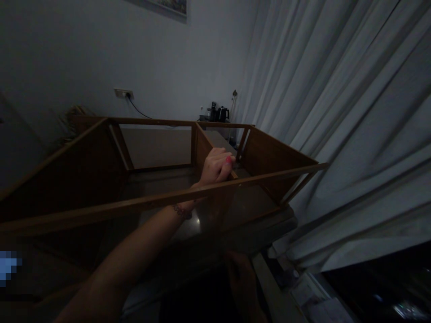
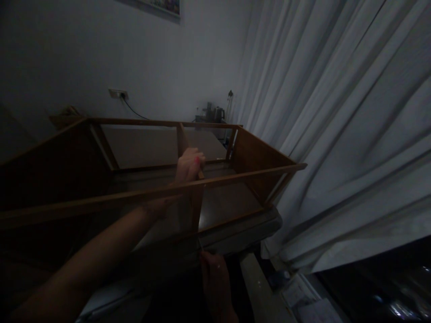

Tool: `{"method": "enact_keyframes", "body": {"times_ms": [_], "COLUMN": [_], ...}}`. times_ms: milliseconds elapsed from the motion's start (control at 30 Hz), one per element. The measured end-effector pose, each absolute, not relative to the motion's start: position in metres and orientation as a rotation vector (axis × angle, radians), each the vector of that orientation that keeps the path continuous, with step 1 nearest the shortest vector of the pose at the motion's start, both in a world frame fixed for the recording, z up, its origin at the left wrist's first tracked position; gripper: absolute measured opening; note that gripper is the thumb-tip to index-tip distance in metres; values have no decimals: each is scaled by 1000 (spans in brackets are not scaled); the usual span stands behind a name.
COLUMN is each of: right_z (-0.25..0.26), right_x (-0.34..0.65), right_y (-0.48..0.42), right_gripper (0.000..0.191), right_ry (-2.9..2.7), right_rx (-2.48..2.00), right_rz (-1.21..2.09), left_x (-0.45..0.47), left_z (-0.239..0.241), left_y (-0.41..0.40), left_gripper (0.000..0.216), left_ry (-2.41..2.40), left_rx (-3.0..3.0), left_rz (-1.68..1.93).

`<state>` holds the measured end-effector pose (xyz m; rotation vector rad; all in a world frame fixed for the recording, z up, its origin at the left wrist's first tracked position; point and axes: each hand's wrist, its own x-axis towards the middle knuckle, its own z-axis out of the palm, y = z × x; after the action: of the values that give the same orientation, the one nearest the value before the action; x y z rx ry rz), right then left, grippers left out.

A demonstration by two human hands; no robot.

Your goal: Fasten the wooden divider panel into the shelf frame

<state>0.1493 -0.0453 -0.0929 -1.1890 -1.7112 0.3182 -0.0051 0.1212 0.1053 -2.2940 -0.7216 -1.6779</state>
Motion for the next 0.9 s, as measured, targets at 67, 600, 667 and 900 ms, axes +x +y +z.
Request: {"method": "enact_keyframes", "body": {"times_ms": [67, 600, 667, 900], "right_z": [-88, -72, -65, -54], "right_x": [147, 137, 136, 129], "right_y": [-46, -48, -51, -50], "right_gripper": [17, 25, 21, 23], "right_ry": [-1562, -603, -463, -568], "right_rx": [-1240, -1072, -1002, -946], "right_rz": [498, 1593, 1667, 1650], "left_x": [-5, -5, -5, -5], "left_z": [105, 106, 106, 107], "left_y": [121, 120, 120, 120], "left_gripper": [40, 38, 38, 38], "left_ry": [-729, -711, -713, -714], "left_rx": [-2287, -2266, -2263, -2280], "left_rz": [-1676, -1675, -1671, -1674]}}
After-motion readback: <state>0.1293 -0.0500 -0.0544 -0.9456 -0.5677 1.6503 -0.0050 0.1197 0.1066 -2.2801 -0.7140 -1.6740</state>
